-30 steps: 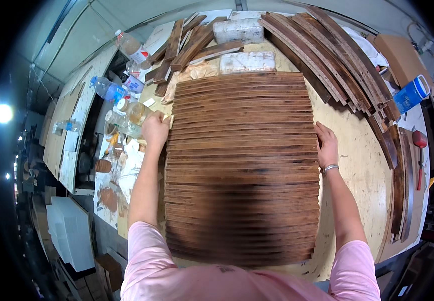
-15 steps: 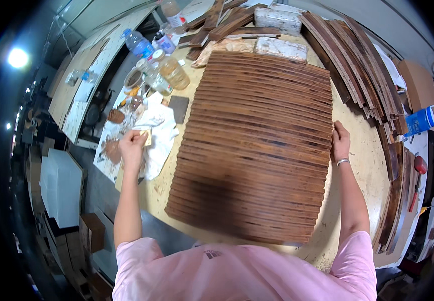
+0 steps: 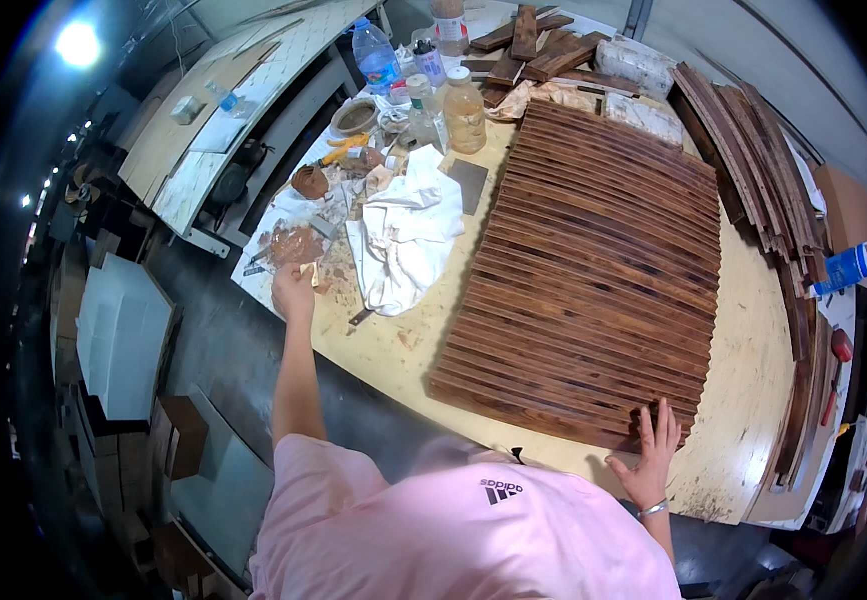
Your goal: The person organizes several thin wooden slats, rubs a wood panel with a sanding block, and then wipes the panel with a white cloth.
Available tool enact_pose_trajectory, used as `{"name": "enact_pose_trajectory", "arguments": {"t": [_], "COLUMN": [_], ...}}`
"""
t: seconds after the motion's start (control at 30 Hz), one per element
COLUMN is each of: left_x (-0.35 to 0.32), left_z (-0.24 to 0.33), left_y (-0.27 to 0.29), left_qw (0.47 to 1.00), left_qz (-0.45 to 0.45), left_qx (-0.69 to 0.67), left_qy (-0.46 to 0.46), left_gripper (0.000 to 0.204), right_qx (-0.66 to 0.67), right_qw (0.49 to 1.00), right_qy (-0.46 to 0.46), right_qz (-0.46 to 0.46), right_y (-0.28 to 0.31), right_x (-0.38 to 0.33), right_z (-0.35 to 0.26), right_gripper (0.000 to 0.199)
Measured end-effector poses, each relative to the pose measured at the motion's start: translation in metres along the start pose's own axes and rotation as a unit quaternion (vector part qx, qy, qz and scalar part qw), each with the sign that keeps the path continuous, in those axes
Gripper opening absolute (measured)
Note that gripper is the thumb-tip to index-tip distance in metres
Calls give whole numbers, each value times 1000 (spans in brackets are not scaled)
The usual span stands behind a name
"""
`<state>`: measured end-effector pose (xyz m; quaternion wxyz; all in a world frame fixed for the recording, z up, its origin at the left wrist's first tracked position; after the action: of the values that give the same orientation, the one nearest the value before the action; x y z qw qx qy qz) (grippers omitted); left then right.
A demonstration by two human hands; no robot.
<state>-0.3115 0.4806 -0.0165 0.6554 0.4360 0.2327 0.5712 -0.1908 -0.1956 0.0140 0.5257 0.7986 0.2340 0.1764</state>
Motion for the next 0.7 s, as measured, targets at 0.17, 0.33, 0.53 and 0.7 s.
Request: {"name": "enact_pose_trajectory", "arguments": {"t": [0.17,0.33,0.53,0.7], "left_x": [41,18,-84,-31], "left_z": [12,87,171,151], "left_y": [-17,-20,-47,-72], "left_qw": [993,979,885,920], "left_qz": [-10,-104,-81,-239], "left_qx": [94,3,10,-197], "left_qy": [-69,-176,-459,-241], "left_gripper": [28,47,54,44], "right_qx": [-13,-55,-58,-35], "right_qw": [998,992,984,985], "right_qy": [-60,-95,-121,-104], "right_qz": [23,62,120,132], "right_y": [-25,-39,-46,-41], "right_x": [-17,-19,-17,-18], "right_z": [-33,-37,-42,-40], "right_gripper": [102,99,94,96]}}
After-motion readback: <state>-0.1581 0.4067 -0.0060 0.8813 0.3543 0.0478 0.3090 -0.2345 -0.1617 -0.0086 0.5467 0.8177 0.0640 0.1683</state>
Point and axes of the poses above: each hand's wrist, its own x-axis towards the middle knuckle, its own y-axis out of the back of the hand, z = x × y, the point moved 8 cm from there along x, towards the middle knuckle, and after that the axes turned 4 degrees about y, right-handed, at the moved point
